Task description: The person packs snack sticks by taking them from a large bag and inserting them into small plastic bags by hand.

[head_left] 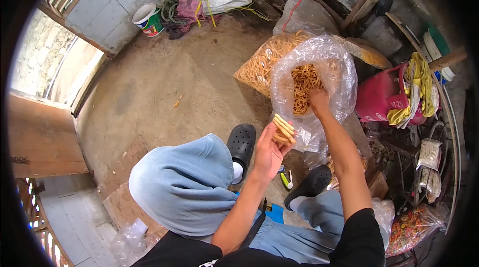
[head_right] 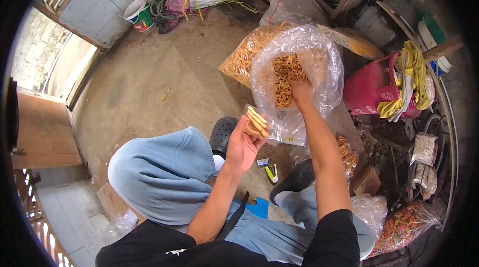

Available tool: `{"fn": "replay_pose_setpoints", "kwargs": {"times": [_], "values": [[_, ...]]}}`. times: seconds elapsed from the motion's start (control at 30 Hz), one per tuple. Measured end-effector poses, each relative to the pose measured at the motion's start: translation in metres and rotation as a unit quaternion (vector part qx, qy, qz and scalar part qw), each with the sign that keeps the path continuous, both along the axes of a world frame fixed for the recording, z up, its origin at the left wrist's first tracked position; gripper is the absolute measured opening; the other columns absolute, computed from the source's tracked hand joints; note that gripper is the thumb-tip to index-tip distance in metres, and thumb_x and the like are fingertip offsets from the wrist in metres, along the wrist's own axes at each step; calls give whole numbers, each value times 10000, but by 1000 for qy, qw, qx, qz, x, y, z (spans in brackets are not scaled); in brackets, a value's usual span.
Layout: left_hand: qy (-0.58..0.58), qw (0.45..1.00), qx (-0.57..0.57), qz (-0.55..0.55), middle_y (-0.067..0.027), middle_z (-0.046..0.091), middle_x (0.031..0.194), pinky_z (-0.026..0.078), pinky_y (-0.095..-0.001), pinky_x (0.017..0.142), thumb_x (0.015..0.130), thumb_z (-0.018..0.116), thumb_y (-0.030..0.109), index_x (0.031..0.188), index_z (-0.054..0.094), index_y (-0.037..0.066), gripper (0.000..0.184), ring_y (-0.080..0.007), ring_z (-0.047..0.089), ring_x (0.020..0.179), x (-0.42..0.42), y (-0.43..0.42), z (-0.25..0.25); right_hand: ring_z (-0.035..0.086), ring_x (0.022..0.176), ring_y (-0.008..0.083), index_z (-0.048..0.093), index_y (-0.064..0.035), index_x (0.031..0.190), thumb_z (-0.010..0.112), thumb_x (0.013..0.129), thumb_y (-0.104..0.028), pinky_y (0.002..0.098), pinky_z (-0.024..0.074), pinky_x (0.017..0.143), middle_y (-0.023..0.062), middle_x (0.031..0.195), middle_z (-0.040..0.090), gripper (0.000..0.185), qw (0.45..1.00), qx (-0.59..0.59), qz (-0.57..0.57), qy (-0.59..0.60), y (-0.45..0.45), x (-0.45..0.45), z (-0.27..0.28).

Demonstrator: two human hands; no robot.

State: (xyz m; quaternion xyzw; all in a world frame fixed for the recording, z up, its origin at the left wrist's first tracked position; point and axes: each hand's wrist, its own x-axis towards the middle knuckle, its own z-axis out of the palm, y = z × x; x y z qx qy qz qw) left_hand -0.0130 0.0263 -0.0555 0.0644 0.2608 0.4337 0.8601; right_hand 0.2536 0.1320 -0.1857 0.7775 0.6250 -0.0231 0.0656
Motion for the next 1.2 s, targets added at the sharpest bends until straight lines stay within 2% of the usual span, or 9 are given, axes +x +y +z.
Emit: {"fn": "replay_pose_setpoints", "kwargs": {"times": [0.2,0.27,0.3,0.37,0.4,0.47,0.77,0.97,1.2], "values": [[-28,999,-15,6,-117,553,1276,531,-358,888,1001,378,351,1272,475,54,414,-229,580,1113,-2,-2,2,664,893,329,649,7,985,529,812,-44,407,535,733,189,939,675,217,995,79,0,59,-26,-11,27],[-36,999,-10,10,-120,546,1284,527,-362,896,1000,384,341,1275,473,53,408,-231,572,1127,-3,-2,2,666,780,239,639,3,1023,598,830,-57,337,516,638,126,909,689,207,903,273,-43,331,-38,-15,31],[-36,999,-5,12,-118,543,1288,519,-365,911,1000,383,336,1277,470,53,405,-231,567,1135,-5,-3,2,666,780,239,639,3,1023,598,830,-57,337,516,638,126,909,689,207,903,274,-41,327,-49,-20,46],[-42,999,4,17,-117,540,1292,510,-367,925,1000,383,331,1279,467,53,402,-231,562,1142,-5,-4,3,601,678,134,645,-7,1022,642,855,-101,259,459,575,62,855,674,191,781,223,-180,554,-76,-37,100],[-36,999,8,25,-115,537,1296,500,-372,941,1001,381,326,1282,462,52,401,-228,555,1151,-6,-5,3,601,678,134,645,-7,1022,642,855,-101,259,459,575,62,855,674,191,783,225,-178,553,-93,-45,121],[-41,999,7,35,-107,531,1305,479,-378,970,1003,376,313,1285,455,50,394,-216,540,1166,-6,-7,4,534,656,55,660,-19,993,681,845,-105,201,418,557,6,816,644,173,672,261,-199,664,-126,-60,156],[-44,998,28,17,-91,551,1279,504,-363,937,1005,376,294,1265,480,64,362,-195,567,1119,-3,-16,19,587,757,57,684,-12,929,721,785,17,198,459,676,14,855,671,151,661,270,-115,690,-171,-102,208],[-27,998,59,-11,-76,610,1171,537,-357,883,991,430,270,1226,504,77,313,-176,613,1030,-1,-26,19,523,800,75,727,-61,912,759,732,-10,214,408,643,13,936,601,190,749,399,-23,529,-166,-119,190],[33,993,109,-12,-73,631,1094,575,-307,773,987,445,248,1191,516,74,278,-156,640,940,1,-27,32,531,878,99,732,-73,982,737,769,-45,225,421,700,26,991,565,215,683,363,-101,625,-162,-133,179]]}}
